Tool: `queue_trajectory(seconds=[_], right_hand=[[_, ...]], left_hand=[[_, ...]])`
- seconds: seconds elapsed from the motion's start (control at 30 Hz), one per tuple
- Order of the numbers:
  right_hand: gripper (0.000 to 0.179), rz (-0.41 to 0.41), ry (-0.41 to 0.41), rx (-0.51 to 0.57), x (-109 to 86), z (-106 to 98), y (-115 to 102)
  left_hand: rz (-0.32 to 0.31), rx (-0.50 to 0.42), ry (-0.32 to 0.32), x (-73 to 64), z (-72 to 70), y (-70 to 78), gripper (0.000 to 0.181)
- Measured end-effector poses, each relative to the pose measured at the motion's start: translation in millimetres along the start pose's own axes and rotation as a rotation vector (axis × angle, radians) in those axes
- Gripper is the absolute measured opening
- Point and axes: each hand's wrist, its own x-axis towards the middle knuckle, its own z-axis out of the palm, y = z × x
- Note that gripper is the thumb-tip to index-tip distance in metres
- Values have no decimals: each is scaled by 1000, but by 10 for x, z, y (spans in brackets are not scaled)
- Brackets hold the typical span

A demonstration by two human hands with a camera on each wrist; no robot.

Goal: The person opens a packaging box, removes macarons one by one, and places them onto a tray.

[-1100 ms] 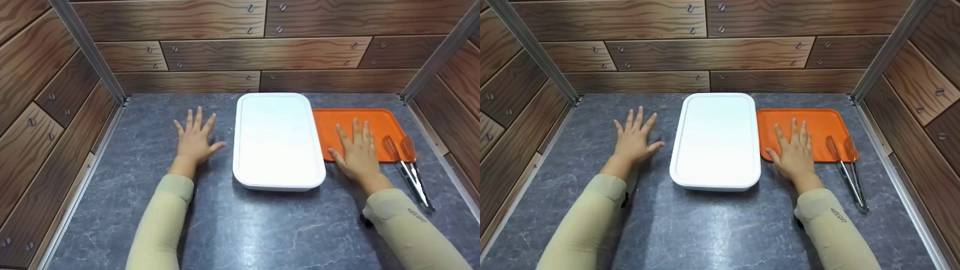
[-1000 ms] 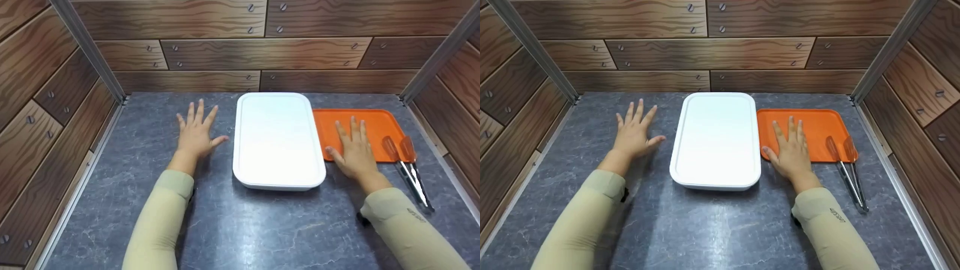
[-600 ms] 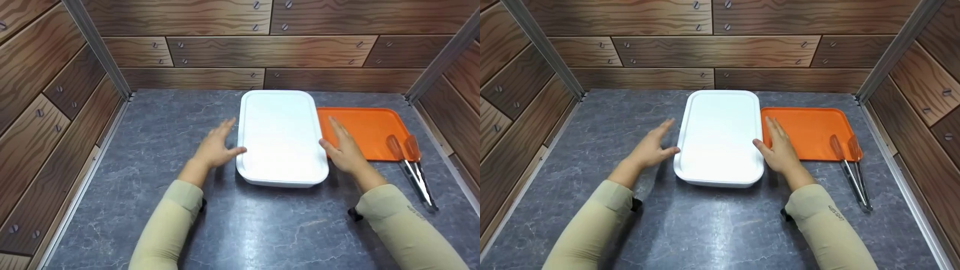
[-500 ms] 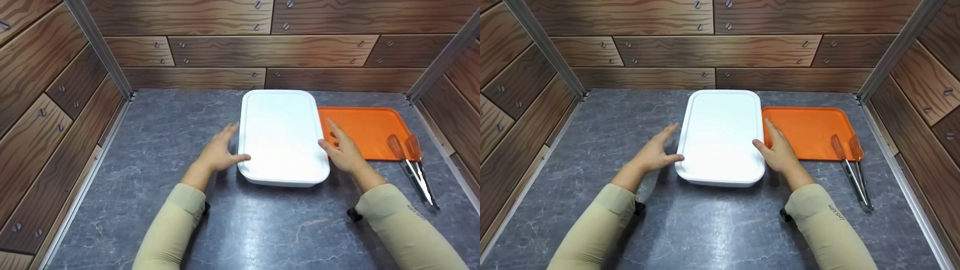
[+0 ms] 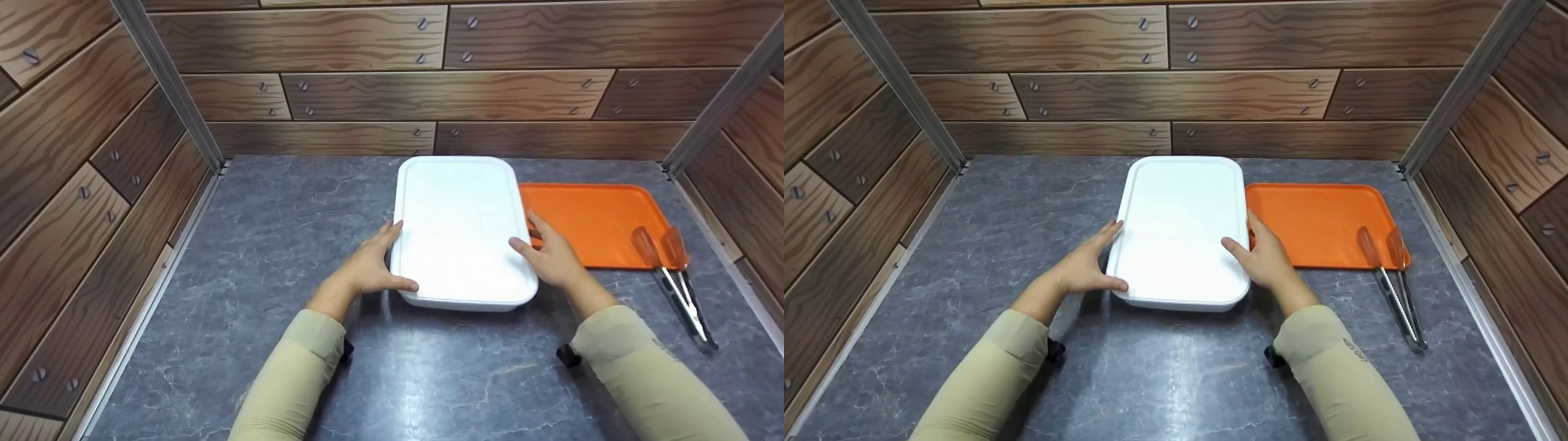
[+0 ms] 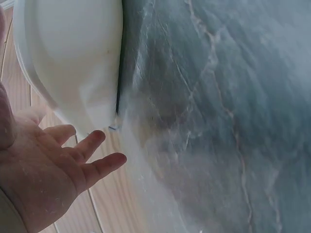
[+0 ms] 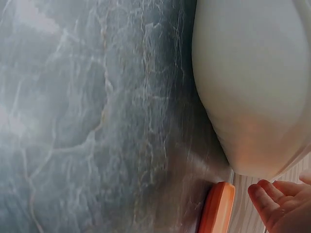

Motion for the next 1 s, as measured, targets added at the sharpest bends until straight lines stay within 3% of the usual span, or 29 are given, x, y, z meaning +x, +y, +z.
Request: queue_trajectory(seconds=[0.23, 0.6, 0.77, 1.0], right_hand=[[82, 7, 5, 18, -26, 43, -9], [70, 17, 72, 20, -29, 33, -41], [67, 33, 80, 3, -33, -6, -95], [71, 54, 49, -36, -52, -26, -192]], left_hand=[[-31, -57, 61, 74, 32, 7, 123], [-122, -140, 190, 210, 101, 131, 89], [-133, -161, 216, 240, 134, 185, 87], [-151, -118, 201, 221, 151, 242, 94]])
